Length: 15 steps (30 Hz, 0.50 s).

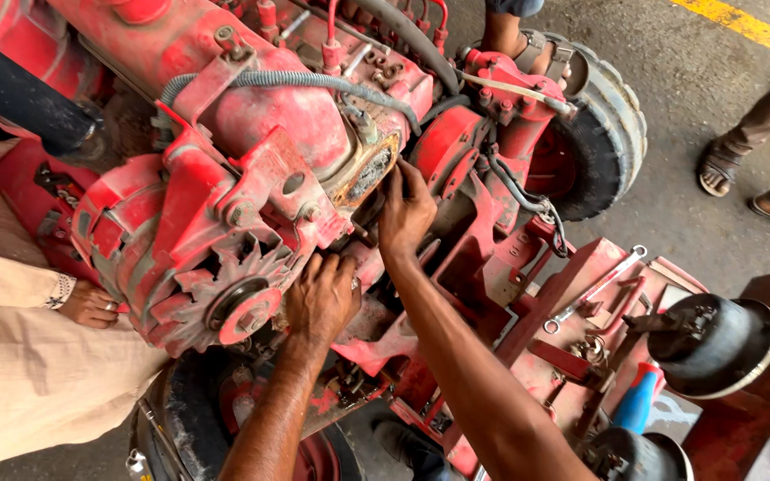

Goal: The person works on a tractor engine, cleaning parts with a cloth and using a tool to work on the internal components.

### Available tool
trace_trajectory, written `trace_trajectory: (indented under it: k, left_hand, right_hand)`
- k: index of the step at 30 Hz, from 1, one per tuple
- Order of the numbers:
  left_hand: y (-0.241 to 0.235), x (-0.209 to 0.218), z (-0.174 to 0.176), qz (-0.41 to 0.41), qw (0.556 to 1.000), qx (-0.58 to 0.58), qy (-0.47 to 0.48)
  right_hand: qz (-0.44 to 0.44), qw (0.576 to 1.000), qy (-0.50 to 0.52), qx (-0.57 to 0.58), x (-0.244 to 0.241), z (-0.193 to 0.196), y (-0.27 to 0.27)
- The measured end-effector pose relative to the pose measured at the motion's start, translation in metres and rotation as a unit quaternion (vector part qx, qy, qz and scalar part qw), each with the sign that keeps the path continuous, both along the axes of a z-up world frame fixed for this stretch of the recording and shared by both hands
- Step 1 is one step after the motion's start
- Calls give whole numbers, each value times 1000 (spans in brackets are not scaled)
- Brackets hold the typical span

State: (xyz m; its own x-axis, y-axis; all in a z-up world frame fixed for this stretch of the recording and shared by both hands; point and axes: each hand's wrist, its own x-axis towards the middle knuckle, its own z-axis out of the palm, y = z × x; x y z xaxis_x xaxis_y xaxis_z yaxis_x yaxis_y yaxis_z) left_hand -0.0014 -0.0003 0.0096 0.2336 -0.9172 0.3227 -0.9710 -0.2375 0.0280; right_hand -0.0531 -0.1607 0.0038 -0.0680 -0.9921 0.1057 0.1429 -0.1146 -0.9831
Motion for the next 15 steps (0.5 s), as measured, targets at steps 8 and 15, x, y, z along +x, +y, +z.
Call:
trace_trajectory:
  k: [8,15]
  left_hand:
    - [1,-1,0,-4,1000,-13,-19]
    - [3,-1,1,0,1000,6,-2]
  right_hand:
    - [3,994,106,-8,-7,3,-3]
    - [-10,992,123,-19,-7,-2,0]
